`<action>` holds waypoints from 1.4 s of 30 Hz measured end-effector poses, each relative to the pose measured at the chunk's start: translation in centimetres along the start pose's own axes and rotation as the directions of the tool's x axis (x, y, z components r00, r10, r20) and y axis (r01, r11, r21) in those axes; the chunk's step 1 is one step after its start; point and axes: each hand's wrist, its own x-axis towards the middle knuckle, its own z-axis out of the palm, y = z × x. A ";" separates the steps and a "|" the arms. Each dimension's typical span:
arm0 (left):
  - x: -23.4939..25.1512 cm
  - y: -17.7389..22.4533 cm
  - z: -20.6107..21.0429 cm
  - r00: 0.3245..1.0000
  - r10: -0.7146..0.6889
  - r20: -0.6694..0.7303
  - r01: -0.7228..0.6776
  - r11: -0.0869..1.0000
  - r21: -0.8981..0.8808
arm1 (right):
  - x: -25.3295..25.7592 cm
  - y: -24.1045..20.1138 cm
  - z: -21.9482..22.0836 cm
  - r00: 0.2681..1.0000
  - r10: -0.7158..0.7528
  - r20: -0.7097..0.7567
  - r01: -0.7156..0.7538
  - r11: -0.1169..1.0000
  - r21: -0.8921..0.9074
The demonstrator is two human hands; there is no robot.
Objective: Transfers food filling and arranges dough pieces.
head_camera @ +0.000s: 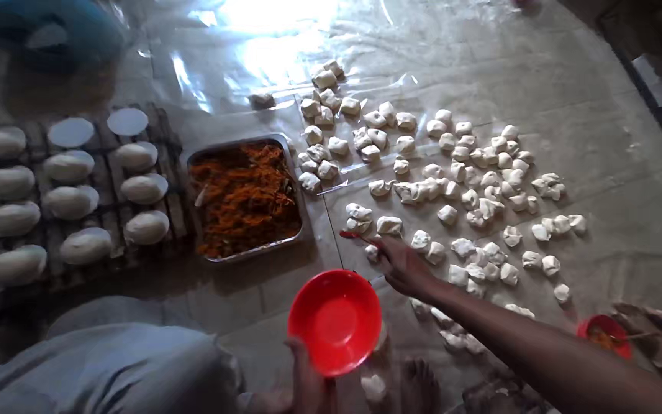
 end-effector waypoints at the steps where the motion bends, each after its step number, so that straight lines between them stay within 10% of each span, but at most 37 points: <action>1: 1.6 -0.5 -0.1 1.000 0.011 -0.006 -0.011 1.000 -0.010 | 2.4 -0.4 0.7 0.998 -0.058 -0.029 0.057 0.998 -0.022; 15: 12.8 0.9 -0.5 0.955 0.124 -0.268 -0.121 0.992 0.030 | 28.4 -12.0 7.6 0.891 -0.450 -0.056 0.365 0.786 -0.499; 31: 10.7 2.0 -2.1 0.927 0.135 -0.349 -0.103 0.989 0.109 | 21.9 -8.5 8.5 0.772 -0.635 0.003 0.544 0.659 -0.519; 42: 13.3 0.2 -2.2 0.916 0.150 -0.371 -0.142 0.989 0.047 | 24.1 -9.5 10.9 0.866 -0.489 0.105 0.465 0.709 -0.530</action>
